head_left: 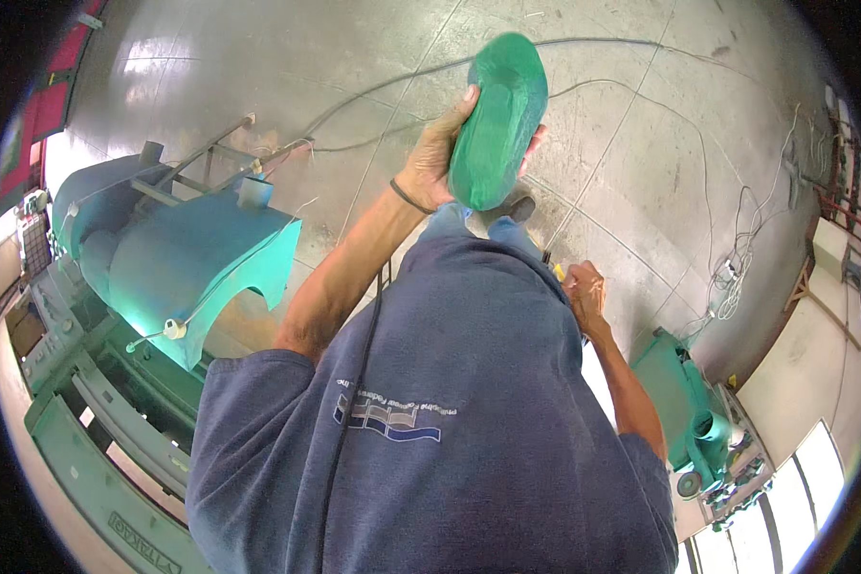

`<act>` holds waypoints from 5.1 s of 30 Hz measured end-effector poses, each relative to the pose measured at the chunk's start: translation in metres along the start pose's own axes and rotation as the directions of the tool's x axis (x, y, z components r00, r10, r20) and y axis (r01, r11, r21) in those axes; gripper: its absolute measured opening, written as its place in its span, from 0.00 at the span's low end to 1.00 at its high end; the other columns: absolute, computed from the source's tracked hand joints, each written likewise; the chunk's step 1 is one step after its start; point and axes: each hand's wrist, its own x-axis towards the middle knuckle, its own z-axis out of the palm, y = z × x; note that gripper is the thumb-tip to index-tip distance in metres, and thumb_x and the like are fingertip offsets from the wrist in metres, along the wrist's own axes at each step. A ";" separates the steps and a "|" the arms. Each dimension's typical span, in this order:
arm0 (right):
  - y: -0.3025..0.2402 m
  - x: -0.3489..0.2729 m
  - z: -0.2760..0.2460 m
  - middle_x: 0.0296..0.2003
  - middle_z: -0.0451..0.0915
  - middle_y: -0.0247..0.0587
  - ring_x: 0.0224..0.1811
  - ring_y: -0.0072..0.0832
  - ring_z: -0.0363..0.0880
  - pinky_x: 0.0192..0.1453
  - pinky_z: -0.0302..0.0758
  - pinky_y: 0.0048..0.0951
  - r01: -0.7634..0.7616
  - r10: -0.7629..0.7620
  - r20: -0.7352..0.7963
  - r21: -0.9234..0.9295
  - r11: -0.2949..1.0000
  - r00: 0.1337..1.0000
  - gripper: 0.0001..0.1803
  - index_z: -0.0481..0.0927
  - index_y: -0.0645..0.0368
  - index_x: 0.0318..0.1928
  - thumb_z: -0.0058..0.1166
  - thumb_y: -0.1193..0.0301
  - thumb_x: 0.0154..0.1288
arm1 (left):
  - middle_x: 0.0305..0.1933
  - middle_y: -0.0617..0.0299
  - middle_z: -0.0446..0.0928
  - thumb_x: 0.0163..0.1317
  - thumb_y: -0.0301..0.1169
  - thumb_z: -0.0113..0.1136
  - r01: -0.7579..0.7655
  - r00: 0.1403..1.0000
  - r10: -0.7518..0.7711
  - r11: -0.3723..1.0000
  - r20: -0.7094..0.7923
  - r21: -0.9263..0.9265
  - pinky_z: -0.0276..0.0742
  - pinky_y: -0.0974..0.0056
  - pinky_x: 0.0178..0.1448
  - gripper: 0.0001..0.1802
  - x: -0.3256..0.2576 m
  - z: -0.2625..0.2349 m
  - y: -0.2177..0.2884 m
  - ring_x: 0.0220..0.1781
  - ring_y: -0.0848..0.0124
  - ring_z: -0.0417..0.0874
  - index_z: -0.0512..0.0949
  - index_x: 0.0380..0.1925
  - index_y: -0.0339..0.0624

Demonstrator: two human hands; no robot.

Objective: The person sands a shoe last using a rotary sanding machine, measures the shoe last with a measuring tape, and then sands the shoe last against the sanding machine again.

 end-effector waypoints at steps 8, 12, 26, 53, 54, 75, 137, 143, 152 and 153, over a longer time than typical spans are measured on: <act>-0.010 -0.006 0.035 0.33 0.79 0.44 0.35 0.43 0.79 0.39 0.74 0.39 -0.147 0.193 0.184 -0.238 0.960 0.964 0.07 0.75 0.54 0.34 0.60 0.75 0.57 | 0.58 0.33 0.66 0.72 0.53 0.49 -0.106 0.968 0.112 0.994 -0.224 0.035 0.74 0.41 0.52 0.31 -0.034 -0.040 -0.011 0.55 0.46 0.74 0.66 0.59 0.36; 0.000 -0.039 0.025 0.33 0.83 0.44 0.36 0.34 0.82 0.40 0.76 0.33 0.007 -0.051 0.341 0.128 0.992 0.939 0.06 0.79 0.57 0.38 0.60 0.73 0.60 | 0.54 0.32 0.66 0.73 0.54 0.45 -0.191 0.931 0.200 0.980 -0.304 0.057 0.72 0.37 0.52 0.29 -0.066 -0.061 -0.027 0.52 0.42 0.72 0.67 0.53 0.35; -0.140 -0.146 0.046 0.64 0.70 0.52 0.65 0.46 0.70 0.68 0.69 0.40 0.421 -0.407 0.142 -0.081 0.904 0.902 0.49 0.63 0.58 0.69 0.72 0.75 0.45 | 0.52 0.45 0.78 0.74 0.51 0.43 -0.094 0.936 0.092 0.996 -0.341 0.010 0.76 0.41 0.52 0.27 -0.267 -0.071 -0.161 0.51 0.47 0.80 0.71 0.57 0.40; -0.408 -0.306 0.486 0.44 0.80 0.49 0.42 0.45 0.80 0.44 0.82 0.47 -0.531 -0.127 0.526 0.847 -0.004 0.841 0.36 0.76 0.60 0.55 0.60 0.44 0.57 | 0.33 0.45 0.84 0.69 0.41 0.44 0.441 -0.272 0.931 -0.104 0.244 0.891 0.80 0.50 0.47 0.21 -0.878 -0.237 0.322 0.41 0.51 0.86 0.81 0.40 0.36; -0.415 -0.312 0.495 0.44 0.80 0.49 0.42 0.45 0.80 0.45 0.83 0.48 -0.437 -0.187 0.415 0.895 -0.095 0.891 0.36 0.76 0.60 0.55 0.64 0.46 0.55 | 0.36 0.46 0.84 0.68 0.41 0.44 0.230 -0.365 0.923 -0.038 0.123 0.972 0.79 0.49 0.50 0.21 -0.886 -0.246 0.364 0.42 0.50 0.86 0.82 0.40 0.37; -0.626 -0.612 0.854 0.56 0.78 0.45 0.55 0.42 0.78 0.56 0.77 0.46 0.557 0.490 -0.349 0.736 -0.385 0.799 0.34 0.72 0.58 0.64 0.49 0.45 0.68 | 0.67 0.50 0.71 0.64 0.62 0.53 -0.065 -0.199 0.689 0.700 -0.697 0.711 0.76 0.49 0.62 0.45 -0.870 -0.295 0.451 0.56 0.53 0.82 0.63 0.70 0.41; -0.716 -0.341 0.618 0.51 0.81 0.53 0.55 0.32 0.79 0.57 0.77 0.29 0.052 0.320 -0.340 0.752 0.657 0.884 0.48 0.63 0.76 0.67 0.75 0.60 0.56 | 0.68 0.56 0.70 0.76 0.43 0.47 0.411 0.911 -0.339 0.678 -0.236 0.610 0.64 0.51 0.73 0.29 -0.825 -0.305 0.228 0.70 0.65 0.69 0.62 0.70 0.37; -0.696 -0.318 0.606 0.50 0.81 0.52 0.51 0.31 0.81 0.56 0.77 0.27 0.069 0.237 -0.309 0.729 0.681 0.921 0.47 0.64 0.76 0.66 0.74 0.60 0.57 | 0.66 0.58 0.71 0.77 0.42 0.45 0.367 0.930 -0.307 0.752 -0.201 0.548 0.65 0.55 0.72 0.27 -0.807 -0.306 0.231 0.68 0.66 0.72 0.65 0.68 0.37; -0.691 -0.292 0.573 0.49 0.81 0.53 0.52 0.34 0.80 0.55 0.77 0.30 0.029 0.241 -0.259 0.736 0.677 0.935 0.45 0.71 0.77 0.59 0.77 0.56 0.52 | 0.66 0.58 0.71 0.76 0.42 0.45 0.356 0.932 -0.202 0.666 -0.300 0.656 0.67 0.55 0.71 0.27 -0.787 -0.289 0.238 0.67 0.68 0.72 0.65 0.68 0.38; -0.692 -0.288 0.572 0.49 0.81 0.53 0.52 0.34 0.80 0.55 0.77 0.30 -0.020 0.272 -0.228 0.732 0.681 0.935 0.45 0.71 0.77 0.59 0.77 0.56 0.52 | 0.65 0.59 0.71 0.76 0.42 0.47 0.361 0.931 -0.211 0.662 -0.298 0.657 0.68 0.56 0.70 0.26 -0.784 -0.289 0.240 0.66 0.68 0.72 0.66 0.67 0.38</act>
